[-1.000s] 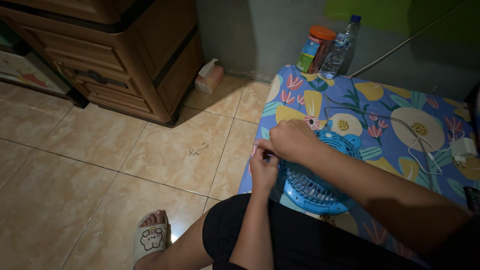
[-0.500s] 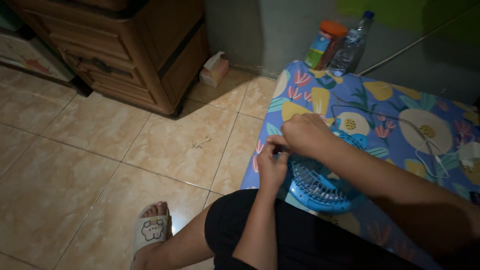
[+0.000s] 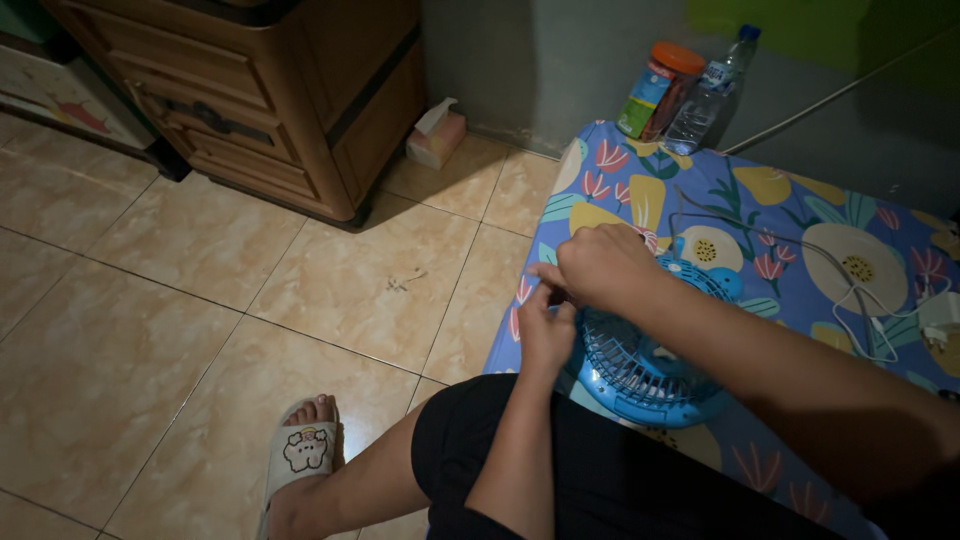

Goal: The person disassembles a small blue portable fan, uses a screwdriver to adjust internal components, and reassembles the fan. The person handles the fan casing, blades, and screws during the process.

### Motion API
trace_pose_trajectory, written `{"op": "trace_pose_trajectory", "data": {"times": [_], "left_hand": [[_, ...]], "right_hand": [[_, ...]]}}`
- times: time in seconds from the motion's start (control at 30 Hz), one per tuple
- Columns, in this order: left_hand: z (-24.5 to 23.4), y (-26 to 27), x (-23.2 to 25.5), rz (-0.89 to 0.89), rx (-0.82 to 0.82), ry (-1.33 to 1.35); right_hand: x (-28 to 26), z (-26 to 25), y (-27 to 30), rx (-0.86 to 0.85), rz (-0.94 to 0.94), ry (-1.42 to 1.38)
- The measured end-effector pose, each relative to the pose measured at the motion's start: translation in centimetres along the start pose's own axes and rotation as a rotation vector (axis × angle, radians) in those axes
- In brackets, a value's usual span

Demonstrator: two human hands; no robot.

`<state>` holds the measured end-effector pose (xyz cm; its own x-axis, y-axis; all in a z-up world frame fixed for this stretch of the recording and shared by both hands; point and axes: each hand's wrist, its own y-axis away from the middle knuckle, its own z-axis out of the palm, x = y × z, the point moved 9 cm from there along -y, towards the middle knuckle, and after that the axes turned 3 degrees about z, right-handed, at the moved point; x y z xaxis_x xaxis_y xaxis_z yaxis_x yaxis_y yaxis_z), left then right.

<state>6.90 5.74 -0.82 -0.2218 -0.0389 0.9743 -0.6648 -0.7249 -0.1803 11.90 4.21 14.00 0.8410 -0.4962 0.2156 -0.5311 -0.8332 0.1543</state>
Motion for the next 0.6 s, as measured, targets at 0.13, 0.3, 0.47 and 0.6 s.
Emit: {"op": "trace_pose_trajectory", "data": {"times": [0.13, 0.3, 0.47, 0.6], "left_hand": [[0.6, -0.1, -1.8, 0.006, -0.036, 0.025], [1.3, 1.4, -7.4, -0.268, -0.031, 0.022], [2.8, 3.6, -15.8, -0.486, -0.058, -0.284], [3.1, 3.0, -16.6, -0.499, 0.017, -0.085]], "right_hand": [[-0.9, -0.1, -0.1, 0.041, -0.261, -0.171], [1.0, 2.7, -0.5, -0.047, -0.216, -0.106], [2.2, 1.5, 0.3, -0.064, -0.002, 0.019], [2.6, -0.9, 1.1, -0.056, 0.122, 0.028]]}}
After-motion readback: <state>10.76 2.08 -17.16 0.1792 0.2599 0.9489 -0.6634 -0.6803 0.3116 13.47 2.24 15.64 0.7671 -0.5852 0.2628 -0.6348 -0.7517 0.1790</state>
